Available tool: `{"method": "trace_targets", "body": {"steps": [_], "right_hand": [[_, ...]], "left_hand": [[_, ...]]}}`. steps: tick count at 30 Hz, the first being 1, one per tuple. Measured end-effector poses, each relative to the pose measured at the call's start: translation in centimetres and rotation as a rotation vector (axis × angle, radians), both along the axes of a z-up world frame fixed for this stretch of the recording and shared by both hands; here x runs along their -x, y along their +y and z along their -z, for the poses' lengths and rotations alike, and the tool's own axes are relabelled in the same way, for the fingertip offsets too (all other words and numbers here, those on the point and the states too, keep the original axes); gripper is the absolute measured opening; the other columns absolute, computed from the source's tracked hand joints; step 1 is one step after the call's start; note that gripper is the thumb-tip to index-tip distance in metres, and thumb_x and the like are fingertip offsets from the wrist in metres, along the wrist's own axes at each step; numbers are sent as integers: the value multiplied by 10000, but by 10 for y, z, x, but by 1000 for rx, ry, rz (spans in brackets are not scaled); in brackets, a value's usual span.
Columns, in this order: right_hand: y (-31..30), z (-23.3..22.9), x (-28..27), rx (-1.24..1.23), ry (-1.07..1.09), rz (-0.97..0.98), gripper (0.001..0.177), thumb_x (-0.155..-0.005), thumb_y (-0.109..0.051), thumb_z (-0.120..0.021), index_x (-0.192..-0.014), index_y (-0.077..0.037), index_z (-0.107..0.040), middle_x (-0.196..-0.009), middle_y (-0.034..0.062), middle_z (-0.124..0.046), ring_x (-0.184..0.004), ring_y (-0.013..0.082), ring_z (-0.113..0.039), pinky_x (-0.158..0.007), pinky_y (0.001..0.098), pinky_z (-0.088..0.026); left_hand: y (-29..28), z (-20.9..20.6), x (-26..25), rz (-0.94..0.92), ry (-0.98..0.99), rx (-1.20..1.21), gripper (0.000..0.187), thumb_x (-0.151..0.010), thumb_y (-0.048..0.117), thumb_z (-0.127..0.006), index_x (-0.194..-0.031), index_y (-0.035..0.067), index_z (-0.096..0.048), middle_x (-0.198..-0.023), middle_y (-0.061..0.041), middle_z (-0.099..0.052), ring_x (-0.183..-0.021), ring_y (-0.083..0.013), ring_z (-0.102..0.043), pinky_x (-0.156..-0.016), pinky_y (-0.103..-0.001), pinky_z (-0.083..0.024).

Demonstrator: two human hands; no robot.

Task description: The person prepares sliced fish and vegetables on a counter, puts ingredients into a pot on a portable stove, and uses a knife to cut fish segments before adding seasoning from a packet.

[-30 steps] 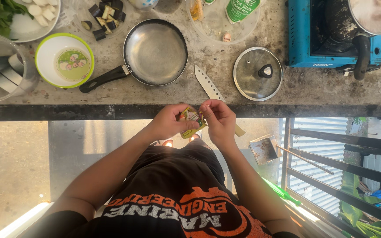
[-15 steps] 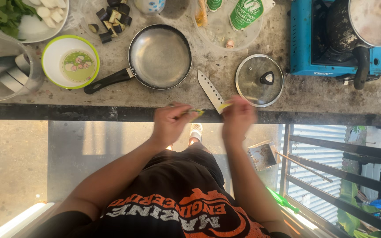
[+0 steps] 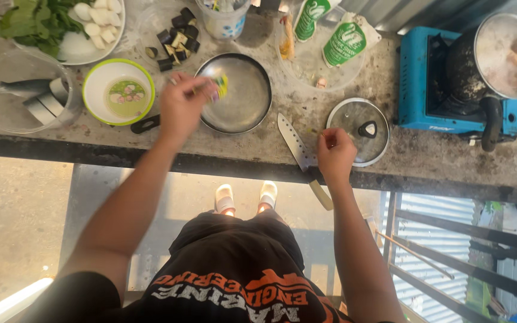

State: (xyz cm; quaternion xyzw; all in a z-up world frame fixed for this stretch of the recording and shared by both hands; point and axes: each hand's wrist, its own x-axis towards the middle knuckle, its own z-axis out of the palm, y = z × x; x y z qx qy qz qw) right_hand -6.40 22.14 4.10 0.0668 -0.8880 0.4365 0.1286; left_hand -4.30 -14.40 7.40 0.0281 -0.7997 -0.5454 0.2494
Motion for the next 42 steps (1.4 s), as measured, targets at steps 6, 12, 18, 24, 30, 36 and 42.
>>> {"method": "trace_targets", "body": {"steps": [6,12,18,24,30,36,42], "right_hand": [[-2,18,2,4,-36,59,100,-910,-69,-748,-962,-16,-680,-775,81,-724,-677,150,-707,-638,303,-542],[-8,28,-4,-128,86,60,109,-894,-83,-775,-949,3,-736,-842,158,-690,-603,276,-629,-587,391,-497],[-7,34,-7,-417,12,44,159,-992,-124,-653,-949,-5,-749,-847,196,-659,-772,396,-649,-674,473,-506],[2,17,-30,-414,-62,172,257,-874,-281,-770,-743,-73,-699,-745,114,-678,-680,341,-663,-601,466,-502],[19,11,-70,-384,-96,130,136,-907,-243,-717,-892,-108,-713,-825,86,-668,-742,309,-658,-650,449,-518],[18,-1,-94,-514,-112,78,265,-812,-320,-820,-915,-90,-739,-927,90,-699,-941,336,-645,-754,454,-533],[21,9,-95,-466,-230,33,330,-779,-272,-814,-1036,-74,-752,-1002,107,-697,-980,336,-659,-804,455,-544]], "left_hand": [[-54,6,66,-159,-24,135,208,-901,123,-860,-1091,56,-811,-865,-96,-659,-716,-149,-626,-628,-296,-490],[-65,41,110,-132,-177,76,185,-892,151,-812,-1055,68,-791,-869,-121,-715,-673,-197,-690,-628,-334,-530],[-62,77,137,-138,-88,330,178,-834,144,-831,-957,19,-798,-806,-192,-716,-691,-310,-685,-666,-403,-528],[-67,70,136,-178,-184,263,144,-862,147,-807,-936,25,-788,-773,-172,-717,-672,-296,-680,-671,-409,-520],[-71,74,132,-202,-199,240,194,-820,158,-841,-939,14,-787,-800,-144,-738,-713,-257,-709,-685,-370,-542],[-68,80,128,-213,-180,239,283,-782,180,-882,-968,-7,-777,-861,-157,-738,-759,-237,-728,-701,-348,-565],[-59,74,123,-149,-202,259,266,-785,172,-865,-976,6,-782,-850,-153,-739,-772,-253,-702,-723,-372,-548]]}}
